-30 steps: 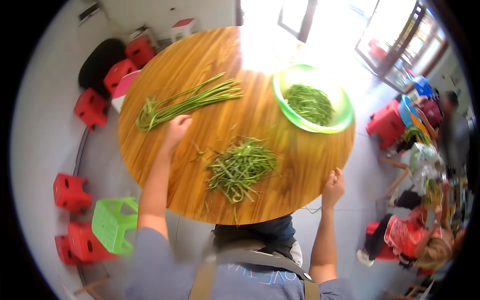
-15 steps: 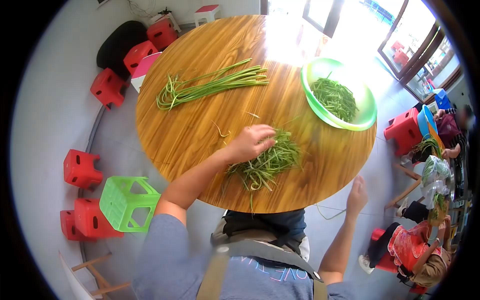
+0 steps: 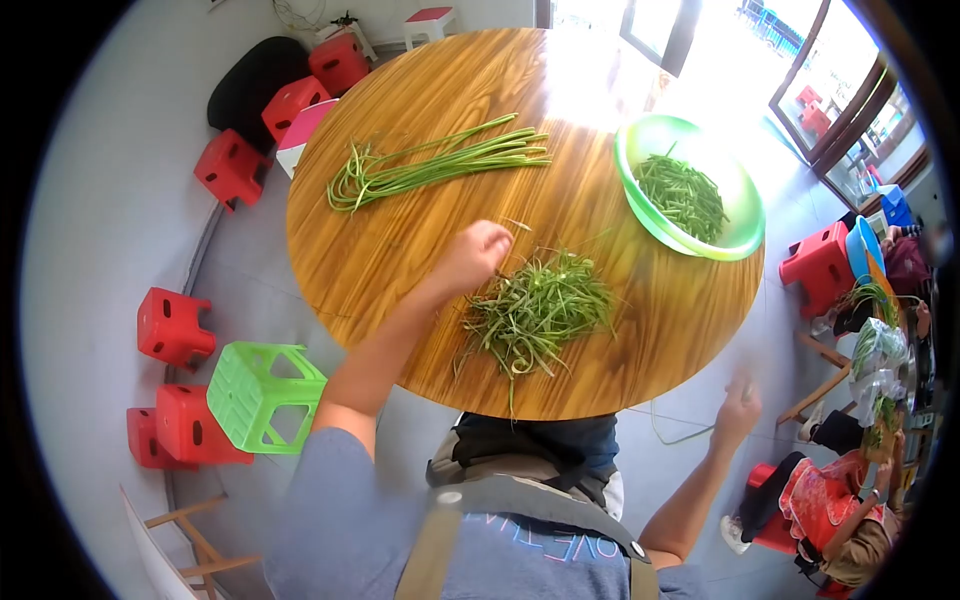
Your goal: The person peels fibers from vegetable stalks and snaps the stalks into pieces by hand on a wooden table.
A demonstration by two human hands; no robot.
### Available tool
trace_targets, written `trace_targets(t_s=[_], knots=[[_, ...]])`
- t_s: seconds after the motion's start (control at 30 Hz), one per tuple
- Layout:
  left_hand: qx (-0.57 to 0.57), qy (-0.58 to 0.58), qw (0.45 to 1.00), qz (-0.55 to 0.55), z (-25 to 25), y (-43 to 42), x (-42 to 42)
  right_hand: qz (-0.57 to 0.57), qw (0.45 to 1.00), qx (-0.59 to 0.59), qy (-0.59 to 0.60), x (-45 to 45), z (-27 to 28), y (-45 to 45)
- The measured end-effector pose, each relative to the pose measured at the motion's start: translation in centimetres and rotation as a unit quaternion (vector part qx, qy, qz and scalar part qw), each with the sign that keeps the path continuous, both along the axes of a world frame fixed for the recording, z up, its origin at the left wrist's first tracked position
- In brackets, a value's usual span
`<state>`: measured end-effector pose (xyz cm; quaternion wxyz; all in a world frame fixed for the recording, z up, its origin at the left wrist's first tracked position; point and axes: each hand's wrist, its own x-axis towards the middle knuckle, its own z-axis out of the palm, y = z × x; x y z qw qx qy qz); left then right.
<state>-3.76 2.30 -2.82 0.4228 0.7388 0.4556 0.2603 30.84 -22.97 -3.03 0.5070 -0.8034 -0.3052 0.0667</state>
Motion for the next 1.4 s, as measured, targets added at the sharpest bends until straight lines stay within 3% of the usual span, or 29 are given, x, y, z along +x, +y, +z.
trace_targets(t_s=[0.07, 0.17, 0.23, 0.33, 0.4, 0.43, 0.53, 0.6, 0.7, 0.77, 0.83, 0.87, 0.93, 1.0, 1.03, 1.07, 1.1, 1.17, 1.23, 1.3, 1.37, 1.4], knots=[[0.027, -0.039, 0.997, 0.066, -1.9, 3.2, 0.0, 0.006, 1.0, -0.002, 0.011, -0.7, 0.4, 0.0], [-0.005, -0.103, 0.994, 0.042, -5.5, 5.0, 1.3, 0.025, 0.999, -0.02, 0.033, -1.0, 0.0, -0.2], [-0.074, -0.054, 0.994, -0.054, -3.1, 2.1, 2.4, 0.044, 0.998, -0.021, 0.044, -0.5, -1.1, -0.5], [0.179, 0.04, 0.975, -0.125, -2.5, -1.4, 1.2, 0.041, 0.998, -0.002, 0.04, 1.1, -3.5, -1.3], [0.279, 0.079, 0.957, -0.014, 0.3, -4.7, -2.4, 0.012, 0.999, -0.012, 0.033, 0.4, -2.8, -1.1], [0.329, 0.103, 0.938, 0.043, 1.3, -5.8, -4.5, 0.025, 0.993, 0.029, 0.112, 0.1, -2.6, -1.0], [0.295, 0.173, 0.93, 0.136, -0.6, -7.1, -11.8, 0.033, 0.992, 0.025, 0.121, -1.3, -1.1, -0.9], [0.207, 0.192, 0.93, 0.236, -0.3, -8.2, -15.4, 0.087, 0.966, 0.088, 0.225, -1.4, -0.1, -1.1], [0.102, 0.188, 0.93, 0.298, 0.7, -8.9, -17.0, 0.206, 0.867, 0.199, 0.408, -1.1, 3.8, -2.2], [0.074, 0.176, 0.943, 0.274, 1.3, -8.5, -16.2, 0.377, 0.723, 0.263, 0.516, -1.1, 6.3, -2.1], [-0.05, 0.013, 0.983, 0.177, 2.1, -7.7, -13.3, 0.489, 0.573, 0.296, 0.587, -1.5, 8.2, -1.2], [-0.114, -0.066, 0.984, 0.123, 2.6, -7.4, -11.4, 0.519, 0.557, 0.286, 0.582, -2.2, 9.2, -0.2], [-0.226, -0.244, 0.941, -0.068, 4.4, -7.0, -6.5, 0.525, 0.455, 0.287, 0.659, -5.7, 11.4, 3.1], [-0.317, -0.324, 0.869, -0.198, 4.9, -7.3, -1.1, 0.521, 0.378, 0.256, 0.721, -8.6, 11.8, 7.7], [-0.341, -0.322, 0.86, -0.203, 5.5, -7.6, 1.5, 0.409, 0.53, 0.221, 0.71, -10.7, 13.4, 9.4], [-0.364, -0.317, 0.851, -0.207, 6.3, -8.0, 4.0, 0.482, 0.421, 0.237, 0.731, -11.4, 11.8, 12.4], [-0.387, -0.31, 0.843, -0.211, 6.9, -8.1, 5.5, 0.441, 0.612, 0.214, 0.621, -12.4, 11.4, 14.0], [-0.444, -0.328, 0.814, -0.181, 5.9, -5.7, 7.2, 0.369, 0.772, 0.194, 0.479, -13.8, 9.0, 18.0], [-0.503, -0.356, 0.779, -0.118, 5.6, -4.1, 7.9, 0.368, 0.779, 0.15, 0.485, -13.2, 8.0, 19.1], [-0.452, -0.343, 0.818, -0.096, 3.7, -2.3, 7.0, 0.371, 0.772, 0.134, 0.498, -12.9, 6.5, 20.7], [-0.369, -0.306, 0.876, -0.053, 4.0, -2.1, 5.9, 0.371, 0.754, 0.152, 0.521, -12.7, 3.9, 21.5], [-0.374, -0.287, 0.881, -0.044, 4.8, -2.0, 5.4, 0.376, 0.737, 0.159, 0.54, -12.9, 3.0, 21.8]])
